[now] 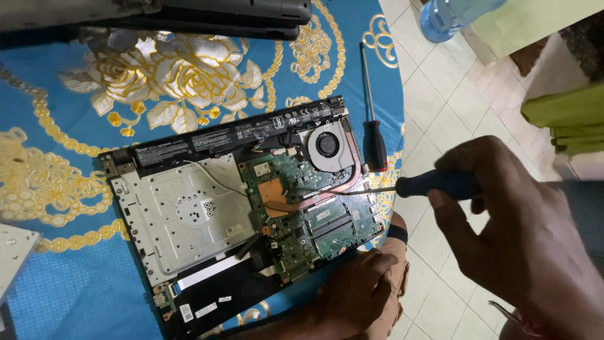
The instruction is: Removing the final screws from a laptop motherboard using a screwdriver to complete disassembly.
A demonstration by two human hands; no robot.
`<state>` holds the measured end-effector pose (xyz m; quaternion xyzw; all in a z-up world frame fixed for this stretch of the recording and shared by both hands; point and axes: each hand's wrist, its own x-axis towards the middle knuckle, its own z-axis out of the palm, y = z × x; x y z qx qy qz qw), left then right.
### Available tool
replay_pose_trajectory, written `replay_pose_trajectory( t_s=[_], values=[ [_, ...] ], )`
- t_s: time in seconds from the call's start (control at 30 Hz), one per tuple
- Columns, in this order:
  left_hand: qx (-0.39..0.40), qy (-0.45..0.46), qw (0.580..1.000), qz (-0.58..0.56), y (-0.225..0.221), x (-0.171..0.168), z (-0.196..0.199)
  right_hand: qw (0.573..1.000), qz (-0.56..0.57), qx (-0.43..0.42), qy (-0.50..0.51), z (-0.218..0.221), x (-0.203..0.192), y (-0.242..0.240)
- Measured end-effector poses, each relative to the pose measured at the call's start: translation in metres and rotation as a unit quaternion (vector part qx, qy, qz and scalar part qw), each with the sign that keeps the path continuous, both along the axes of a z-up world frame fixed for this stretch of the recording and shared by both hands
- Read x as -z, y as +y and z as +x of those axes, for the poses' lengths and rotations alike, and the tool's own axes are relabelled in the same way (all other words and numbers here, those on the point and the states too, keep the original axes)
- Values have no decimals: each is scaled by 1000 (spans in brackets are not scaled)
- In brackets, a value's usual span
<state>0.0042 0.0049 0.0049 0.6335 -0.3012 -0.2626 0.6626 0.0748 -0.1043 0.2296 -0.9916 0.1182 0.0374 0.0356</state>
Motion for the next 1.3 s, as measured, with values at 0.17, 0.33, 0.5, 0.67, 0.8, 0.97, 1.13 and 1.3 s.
replay_pose_trajectory(
  t_s=[0.17,0.33,0.5,0.67,0.8,0.97,1.13,1.3],
  values=[
    [1,0,1000,1,-2,2,1,998,47,-26,-42,-4,1,2],
    [-14,-9,1000,-9,-1,-3,1,996,71,-22,-41,-5,5,4],
    [-33,-29,999,-12,2,-6,0,991,121,-26,-55,-8,0,3],
    [-21,-48,999,-7,1,-5,0,988,127,-80,-35,-9,-1,-13],
    [-26,-61,998,3,-1,-1,-2,977,165,-104,-90,-16,1,-5],
    [-32,-66,997,9,2,-9,-2,986,137,-30,-90,-20,0,-5],
    [-36,-114,993,-1,5,-9,-8,980,166,-44,-96,-52,3,-7],
    [-3,-137,989,-48,5,1,-10,932,177,-41,-313,-118,19,-79]
  ],
)
